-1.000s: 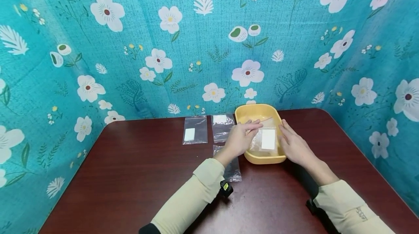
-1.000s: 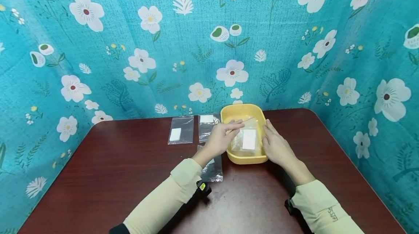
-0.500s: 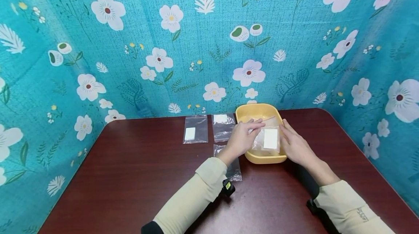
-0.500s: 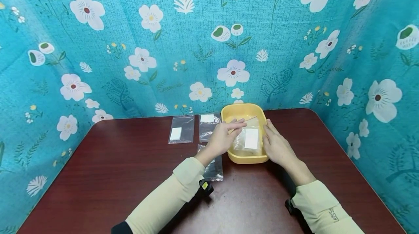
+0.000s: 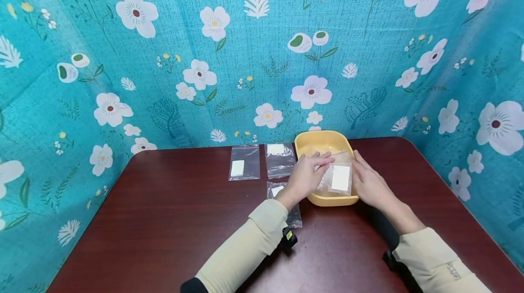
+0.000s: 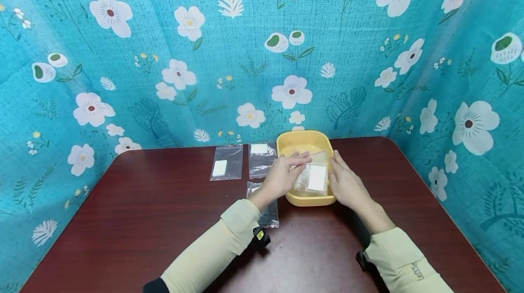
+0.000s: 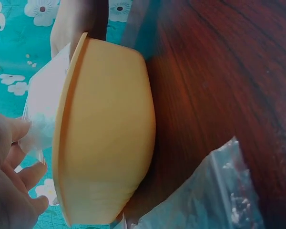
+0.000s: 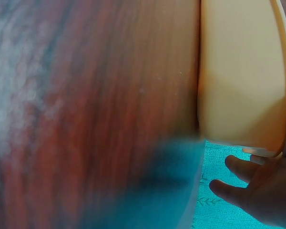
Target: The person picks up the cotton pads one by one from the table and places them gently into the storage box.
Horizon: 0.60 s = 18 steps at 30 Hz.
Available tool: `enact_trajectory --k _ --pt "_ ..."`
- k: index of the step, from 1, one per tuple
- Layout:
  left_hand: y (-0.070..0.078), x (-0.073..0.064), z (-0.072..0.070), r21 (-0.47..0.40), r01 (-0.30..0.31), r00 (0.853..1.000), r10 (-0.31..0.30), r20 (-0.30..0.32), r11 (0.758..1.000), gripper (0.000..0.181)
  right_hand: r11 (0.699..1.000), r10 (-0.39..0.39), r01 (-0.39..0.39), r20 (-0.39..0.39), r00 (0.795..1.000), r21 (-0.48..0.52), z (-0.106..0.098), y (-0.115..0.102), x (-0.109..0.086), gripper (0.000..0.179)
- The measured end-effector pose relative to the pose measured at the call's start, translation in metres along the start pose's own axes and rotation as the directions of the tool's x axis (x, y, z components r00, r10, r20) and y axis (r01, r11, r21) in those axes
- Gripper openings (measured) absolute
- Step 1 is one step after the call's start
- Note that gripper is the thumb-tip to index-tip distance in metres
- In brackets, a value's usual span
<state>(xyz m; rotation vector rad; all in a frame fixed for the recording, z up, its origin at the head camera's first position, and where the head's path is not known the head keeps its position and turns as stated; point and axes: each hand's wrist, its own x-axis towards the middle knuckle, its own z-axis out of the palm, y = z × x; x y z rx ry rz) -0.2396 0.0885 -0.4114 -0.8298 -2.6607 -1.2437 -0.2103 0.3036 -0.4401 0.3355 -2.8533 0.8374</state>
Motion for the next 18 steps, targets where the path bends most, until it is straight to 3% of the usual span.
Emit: enact_trajectory --k 7,18 --pt "-0.004 -0.003 0.006 0.032 0.010 1.000 -0.010 -0.003 0.999 0.026 1.000 -0.003 0.003 -0.002 1.000 -0.001 0.001 0.001 -0.001 0.051" --pt "-0.013 -0.005 0.015 0.221 -0.002 1.000 -0.001 0.015 0.975 0.027 1.000 0.009 -0.009 0.009 1.000 0.016 0.000 -0.001 0.000 0.053"
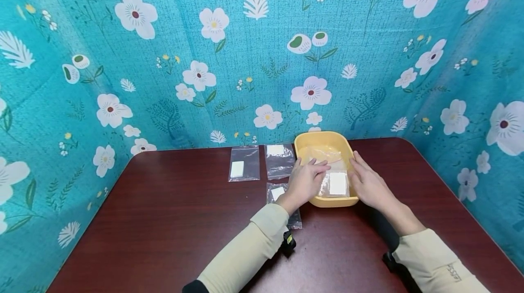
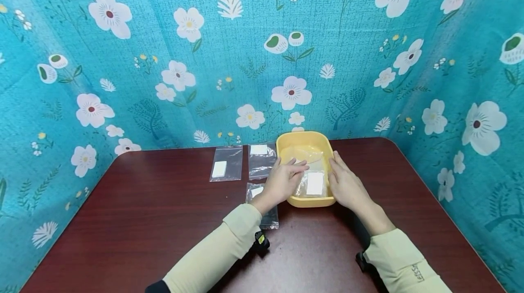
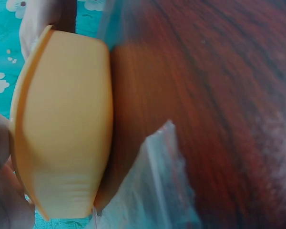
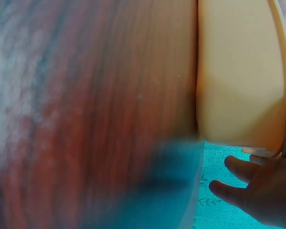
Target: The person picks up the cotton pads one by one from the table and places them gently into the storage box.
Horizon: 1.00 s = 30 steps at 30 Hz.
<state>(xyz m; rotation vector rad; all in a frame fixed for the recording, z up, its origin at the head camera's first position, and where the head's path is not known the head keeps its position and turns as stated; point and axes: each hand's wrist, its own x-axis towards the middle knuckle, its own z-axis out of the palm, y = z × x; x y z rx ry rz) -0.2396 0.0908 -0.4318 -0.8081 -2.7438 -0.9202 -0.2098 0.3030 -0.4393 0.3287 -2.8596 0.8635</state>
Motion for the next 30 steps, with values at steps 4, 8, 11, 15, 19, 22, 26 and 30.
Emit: enact_trajectory --k 4,8,11,15,19,22,26,30 --pt "-0.0011 -0.0004 0.0005 0.034 -0.018 1.000 0.018 -0.008 0.999 0.027 1.000 -0.002 0.002 -0.005 1.000 0.001 -0.0001 -0.0008 -0.0003 0.052" --pt "-0.0004 -0.0005 -0.0009 0.065 -0.031 0.999 0.032 -0.011 0.997 0.027 1.000 -0.013 0.013 -0.017 1.000 0.000 0.0009 -0.0001 -0.0011 0.052" --pt "-0.0004 -0.0016 -0.0005 0.063 -0.027 1.000 0.028 -0.014 0.998 0.026 1.000 -0.024 0.024 -0.026 0.999 -0.001 0.0016 -0.0001 -0.0022 0.051" --pt "-0.0012 -0.0031 0.0009 0.041 -0.020 1.000 0.021 -0.022 0.999 0.026 1.000 -0.021 0.021 -0.027 0.999 0.002 0.0017 -0.0009 -0.0030 0.051" --pt "-0.0015 -0.0037 0.0011 0.041 -0.025 0.999 0.026 -0.022 0.999 0.026 1.000 -0.017 0.017 -0.028 0.999 0.001 0.0027 0.0001 -0.0027 0.051" --pt "-0.0016 -0.0037 0.0010 0.034 -0.028 0.999 0.029 -0.018 0.999 0.026 1.000 -0.020 0.020 -0.034 0.999 0.003 0.0031 0.0006 -0.0025 0.050" --pt "-0.0012 -0.0037 0.0006 0.027 -0.027 1.000 0.027 -0.010 0.999 0.026 1.000 -0.016 0.016 -0.033 0.999 0.004 0.0023 -0.0009 -0.0035 0.050" --pt "-0.0007 -0.0040 -0.0005 0.031 -0.025 1.000 0.026 -0.008 0.999 0.026 1.000 -0.006 0.006 -0.021 1.000 0.000 0.0028 -0.0006 -0.0029 0.051"
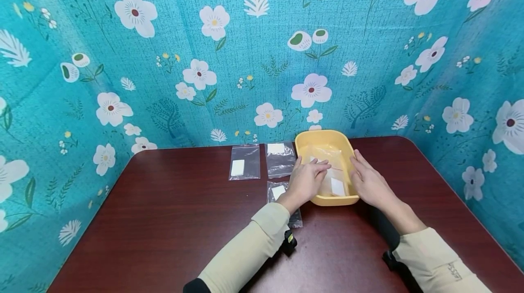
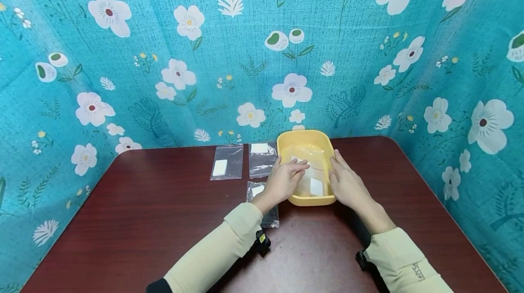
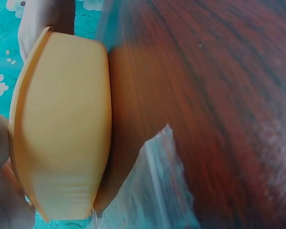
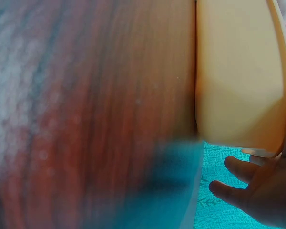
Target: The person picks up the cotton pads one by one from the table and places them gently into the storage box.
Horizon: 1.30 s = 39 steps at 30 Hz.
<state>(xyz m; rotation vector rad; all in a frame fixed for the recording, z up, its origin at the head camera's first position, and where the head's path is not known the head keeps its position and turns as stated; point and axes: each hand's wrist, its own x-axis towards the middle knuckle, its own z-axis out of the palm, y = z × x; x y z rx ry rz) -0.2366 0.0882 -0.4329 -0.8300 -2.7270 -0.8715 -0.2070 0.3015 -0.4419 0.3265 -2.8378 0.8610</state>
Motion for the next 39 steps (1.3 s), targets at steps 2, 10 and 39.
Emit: enact_trajectory --k 2,10,39 --pt "0.000 0.000 -0.001 0.000 -0.003 1.000 0.003 0.001 1.000 0.026 1.000 0.004 -0.004 0.003 1.000 -0.002 0.000 0.000 0.000 0.051" --pt "-0.005 0.000 -0.006 -0.097 0.017 1.000 -0.019 -0.021 0.995 0.027 1.000 0.010 -0.010 0.014 1.000 -0.002 -0.001 -0.001 -0.001 0.051" --pt "-0.113 -0.013 -0.042 -0.280 0.256 0.946 -0.298 -0.123 0.925 0.033 1.000 -0.002 0.002 0.020 1.000 0.020 -0.002 0.000 0.000 0.051"
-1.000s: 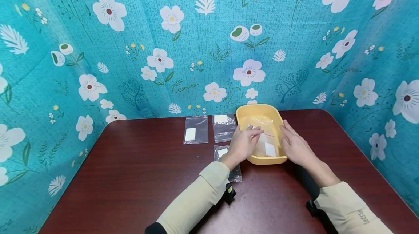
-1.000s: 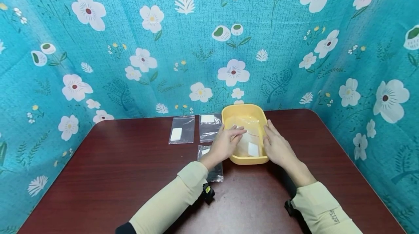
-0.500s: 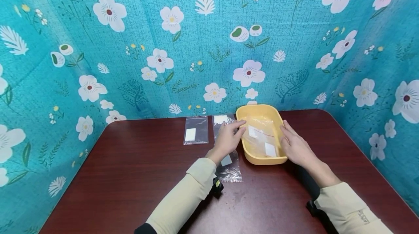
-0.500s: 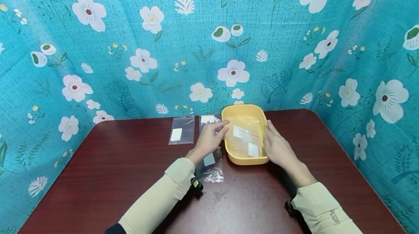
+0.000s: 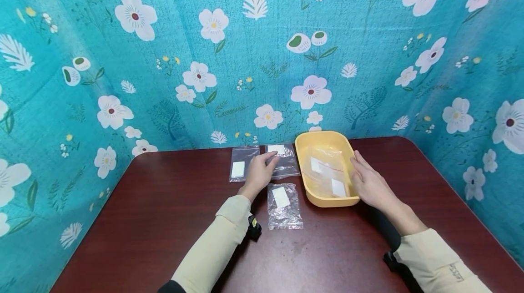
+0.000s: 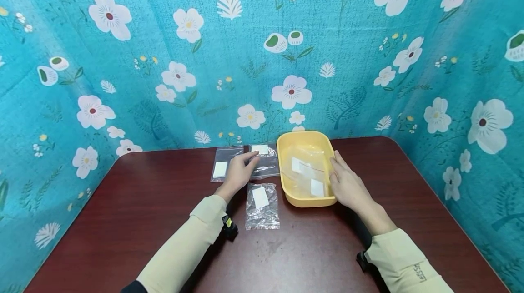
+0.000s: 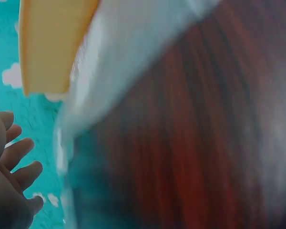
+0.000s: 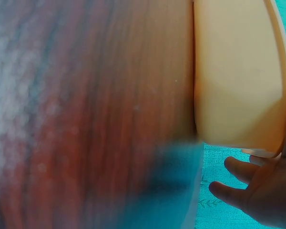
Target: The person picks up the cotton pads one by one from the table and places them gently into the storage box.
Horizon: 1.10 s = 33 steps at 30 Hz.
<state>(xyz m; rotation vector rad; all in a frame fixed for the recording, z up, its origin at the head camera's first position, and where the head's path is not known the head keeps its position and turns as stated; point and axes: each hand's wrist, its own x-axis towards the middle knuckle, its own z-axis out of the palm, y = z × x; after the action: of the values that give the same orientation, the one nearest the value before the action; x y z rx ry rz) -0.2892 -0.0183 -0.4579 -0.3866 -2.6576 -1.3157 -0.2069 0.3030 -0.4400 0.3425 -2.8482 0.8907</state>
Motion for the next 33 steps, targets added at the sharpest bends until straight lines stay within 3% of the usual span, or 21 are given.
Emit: enact_trajectory --k 7,17,26,33 --pt "-0.025 0.000 -0.016 0.023 0.108 0.994 -0.108 -0.024 0.994 0.037 1.000 0.021 -0.021 0.014 1.000 0.005 0.001 -0.001 0.000 0.052" --pt "-0.048 -0.001 -0.039 0.062 0.183 0.981 -0.178 -0.081 0.981 0.037 1.000 0.027 -0.027 0.020 0.999 0.002 0.000 -0.001 -0.001 0.052" --pt "-0.057 -0.004 -0.040 0.068 0.191 0.981 -0.188 -0.052 0.979 0.041 0.999 0.033 -0.033 0.017 0.999 0.005 0.001 0.000 -0.001 0.053" --pt "-0.060 -0.003 -0.040 0.174 0.170 0.985 -0.170 -0.016 0.970 0.041 1.000 0.016 -0.016 -0.001 1.000 0.005 0.001 0.000 0.000 0.052"
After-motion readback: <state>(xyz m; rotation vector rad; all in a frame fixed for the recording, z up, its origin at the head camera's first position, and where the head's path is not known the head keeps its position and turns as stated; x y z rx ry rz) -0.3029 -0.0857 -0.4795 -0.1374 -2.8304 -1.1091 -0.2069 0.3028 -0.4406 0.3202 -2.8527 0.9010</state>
